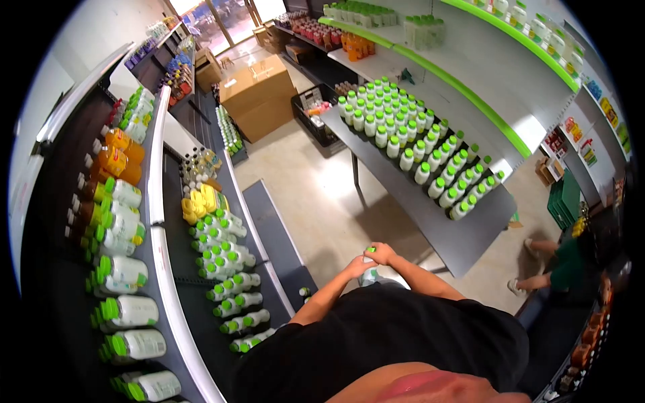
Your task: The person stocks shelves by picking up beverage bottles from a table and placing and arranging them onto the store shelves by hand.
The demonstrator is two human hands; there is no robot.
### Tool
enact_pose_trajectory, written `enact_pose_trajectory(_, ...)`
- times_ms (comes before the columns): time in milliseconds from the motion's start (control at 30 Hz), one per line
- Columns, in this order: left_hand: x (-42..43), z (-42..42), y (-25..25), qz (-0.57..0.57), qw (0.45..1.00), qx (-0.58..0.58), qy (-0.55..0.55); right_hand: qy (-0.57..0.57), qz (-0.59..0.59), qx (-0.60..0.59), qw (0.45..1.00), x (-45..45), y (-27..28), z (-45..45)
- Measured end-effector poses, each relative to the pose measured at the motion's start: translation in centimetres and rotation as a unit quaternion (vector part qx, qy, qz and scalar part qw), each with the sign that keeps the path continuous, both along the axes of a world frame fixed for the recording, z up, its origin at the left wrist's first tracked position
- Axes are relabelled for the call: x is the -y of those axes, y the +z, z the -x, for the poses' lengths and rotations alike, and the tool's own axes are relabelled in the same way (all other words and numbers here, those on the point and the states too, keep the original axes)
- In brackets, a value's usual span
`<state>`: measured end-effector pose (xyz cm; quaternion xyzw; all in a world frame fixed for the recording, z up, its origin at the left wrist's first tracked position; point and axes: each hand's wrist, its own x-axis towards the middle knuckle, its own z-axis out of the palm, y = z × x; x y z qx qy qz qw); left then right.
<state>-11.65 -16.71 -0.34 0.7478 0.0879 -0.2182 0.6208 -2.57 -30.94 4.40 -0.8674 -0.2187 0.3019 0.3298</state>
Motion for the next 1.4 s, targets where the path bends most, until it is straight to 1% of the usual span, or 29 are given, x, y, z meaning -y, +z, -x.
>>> enact_pose_trajectory(100,-3.0,-5.3,3.9,0.015,0.999,0.019,0.023,0.008,-0.027,0.029,0.999,-3.5,0.7,-6.2)
enact_pose_trajectory(133,-4.1,-6.9,4.4,0.013,0.999,0.020,0.037,0.015,-0.039,0.041,0.998,-5.0,2.0,-7.7)
enact_pose_trajectory(167,-5.4,-8.8,5.0,0.010,0.998,0.021,0.050,0.036,-0.031,0.020,0.999,-6.2,3.3,-9.9)
enact_pose_trajectory(267,-8.4,-14.1,4.8,0.027,0.995,-0.076,0.060,0.110,-0.009,0.044,0.993,-9.6,3.8,-16.0)
enact_pose_trajectory(300,-9.3,-15.7,3.9,0.072,0.990,-0.108,0.047,0.111,-0.018,0.068,0.991,-10.1,3.9,-17.4)
enact_pose_trajectory(400,-9.1,-18.9,6.6,0.105,0.982,-0.128,0.087,0.057,-0.028,0.087,0.994,-10.4,4.0,-20.8)
enact_pose_trajectory(433,-9.5,-20.1,4.8,0.124,0.978,-0.160,0.049,0.022,-0.040,0.097,0.994,-10.1,4.3,-21.8)
enact_pose_trajectory(500,-9.2,-21.6,0.7,0.113,0.986,-0.109,-0.062,-0.025,-0.067,0.083,0.994,-8.8,5.7,-24.1)
enact_pose_trajectory(533,-8.8,-22.7,1.4,0.109,0.984,-0.080,-0.119,-0.049,-0.080,0.078,0.993,-8.1,6.6,-25.5)
enact_pose_trajectory(567,-8.2,-23.7,2.2,0.117,0.983,-0.022,-0.138,-0.050,-0.071,0.049,0.995,-7.3,7.4,-27.0)
enact_pose_trajectory(667,-8.9,-28.1,4.7,0.134,0.983,-0.019,-0.128,-0.058,-0.128,0.052,0.989,-5.3,9.9,-30.4)
enact_pose_trajectory(700,-9.3,-30.7,8.9,-0.025,0.985,-0.058,-0.161,-0.077,-0.136,0.064,0.986,-5.0,10.6,-31.7)
enact_pose_trajectory(733,-9.7,-32.9,8.0,-0.051,0.983,-0.001,-0.178,-0.108,-0.159,0.079,0.978,-5.0,11.4,-33.2)
enact_pose_trajectory(767,-10.1,-35.4,9.9,-0.004,0.981,-0.027,-0.191,-0.140,-0.181,0.091,0.969,-5.1,12.3,-35.1)
enact_pose_trajectory(800,-10.5,-38.5,13.4,0.044,0.977,-0.058,-0.202,-0.170,-0.201,0.102,0.959,-5.1,13.4,-36.8)
enact_pose_trajectory(867,-11.5,-44.6,17.0,0.062,0.971,-0.092,-0.212,-0.236,-0.211,0.157,0.935,-5.5,17.8,-40.7)
enact_pose_trajectory(933,-12.5,-50.8,18.9,0.128,0.966,-0.076,-0.210,-0.304,-0.256,0.230,0.888,-6.1,20.7,-45.4)
enact_pose_trajectory(1000,-13.1,-56.8,20.0,0.164,0.965,0.032,-0.204,-0.335,-0.266,0.305,0.851,-6.5,23.8,-50.0)
enact_pose_trajectory(1033,-13.2,-59.9,21.4,0.140,0.965,0.071,-0.209,-0.358,-0.239,0.313,0.847,-6.6,25.0,-52.4)
enact_pose_trajectory(1067,-13.4,-62.3,22.6,0.155,0.962,0.087,-0.206,-0.353,-0.233,0.345,0.838,-6.8,26.2,-54.6)
enact_pose_trajectory(1133,-13.6,-67.3,24.6,0.143,0.958,0.131,-0.212,-0.379,-0.229,0.263,0.857,-7.7,30.3,-57.7)
enact_pose_trajectory(1200,-13.5,-72.2,25.3,0.096,0.957,0.200,-0.187,-0.376,-0.251,0.234,0.861,-7.7,30.5,-61.3)
enact_pose_trajectory(1233,-13.1,-74.2,26.9,0.131,0.956,0.198,-0.173,-0.358,-0.317,0.226,0.849,-8.1,30.6,-62.7)
enact_pose_trajectory(1267,-12.5,-75.8,28.5,0.163,0.956,0.196,-0.147,-0.354,-0.277,0.246,0.858,-8.1,30.6,-63.9)
enact_pose_trajectory(1333,-10.9,-80.7,29.4,0.194,0.940,0.220,-0.174,-0.351,-0.228,0.248,0.874,-7.6,29.4,-66.2)
enact_pose_trajectory(1367,-10.0,-82.4,30.2,0.221,0.943,0.190,-0.161,-0.365,-0.273,0.209,0.865,-7.7,29.1,-67.2)
enact_pose_trajectory(1400,-8.7,-84.7,29.5,0.195,0.935,0.253,-0.157,-0.385,-0.286,0.204,0.854,-7.5,28.5,-68.4)
